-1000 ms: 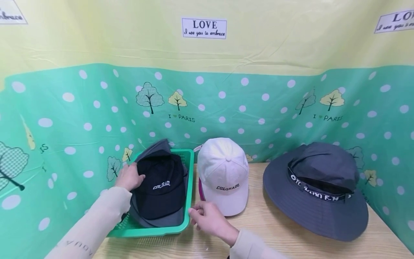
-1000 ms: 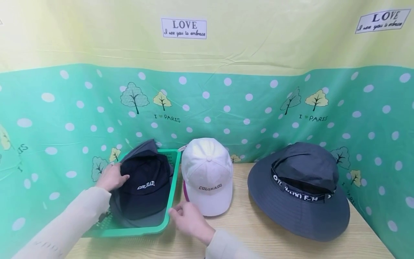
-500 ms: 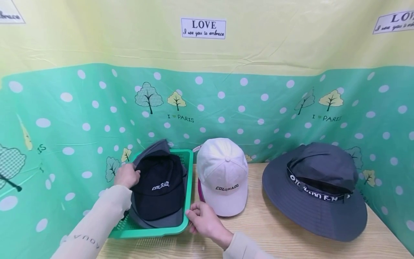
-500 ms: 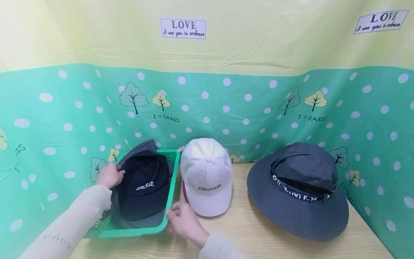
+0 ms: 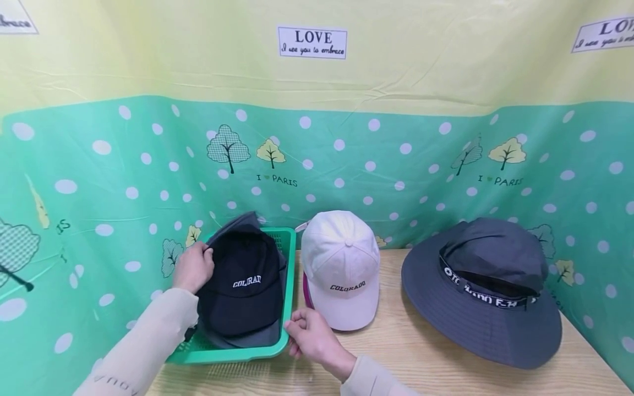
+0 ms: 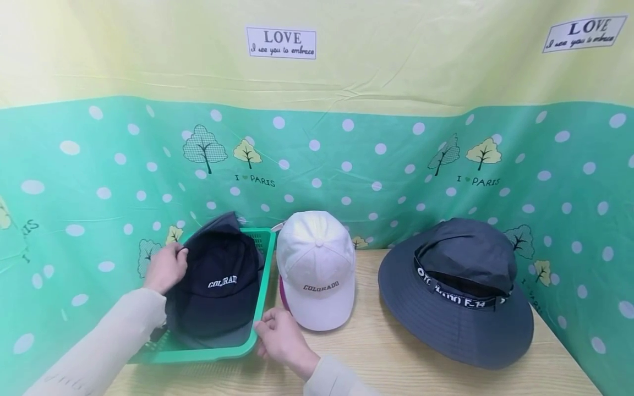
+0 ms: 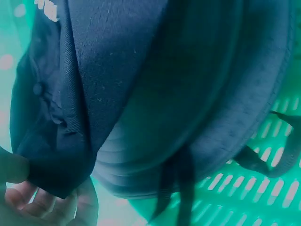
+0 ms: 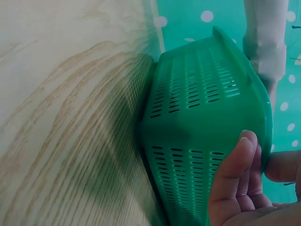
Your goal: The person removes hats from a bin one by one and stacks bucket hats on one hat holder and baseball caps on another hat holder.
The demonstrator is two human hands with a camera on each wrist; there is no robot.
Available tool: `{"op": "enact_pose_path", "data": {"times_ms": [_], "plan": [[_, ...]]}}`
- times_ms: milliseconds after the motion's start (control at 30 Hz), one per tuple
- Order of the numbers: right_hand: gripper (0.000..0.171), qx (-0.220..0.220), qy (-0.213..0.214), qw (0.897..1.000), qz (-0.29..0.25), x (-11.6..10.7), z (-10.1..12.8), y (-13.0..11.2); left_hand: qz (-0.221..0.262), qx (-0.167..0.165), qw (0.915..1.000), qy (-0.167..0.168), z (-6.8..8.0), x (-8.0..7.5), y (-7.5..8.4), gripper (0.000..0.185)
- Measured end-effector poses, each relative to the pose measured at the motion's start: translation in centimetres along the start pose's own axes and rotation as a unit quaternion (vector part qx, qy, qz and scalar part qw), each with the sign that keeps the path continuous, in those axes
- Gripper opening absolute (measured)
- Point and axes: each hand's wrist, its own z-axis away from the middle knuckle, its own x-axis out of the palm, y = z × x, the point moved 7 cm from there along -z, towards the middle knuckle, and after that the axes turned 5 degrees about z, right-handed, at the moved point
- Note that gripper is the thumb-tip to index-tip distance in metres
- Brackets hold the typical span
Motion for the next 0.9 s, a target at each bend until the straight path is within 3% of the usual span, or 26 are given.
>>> {"op": "enact_pose_path", "data": {"times_ms": [167,400,733,900], "plan": [[0.013,0.006,-0.003,1.0,-0.017,0.0,-0.3,0.5,0.03,0.029,0.9983,0.041,0.7,-1.4,1.8,0.021],[0.013,0.006,-0.005,1.0,-0.025,0.1,-0.1,0.4,0.073,0.05,0.9942,0.062,1.6,-2.6,4.8,0.025],[0.014,0.016,-0.003,1.0,-0.019,-0.1,-0.3,0.7,0.131,0.12,0.9777,0.112,3.7,-3.8,9.7,0.019],[0.016,0.013,-0.006,1.0,-0.022,-0.3,-0.2,0.4,0.147,0.14,0.9698,0.135,4.6,-4.7,11.5,0.016]]}}
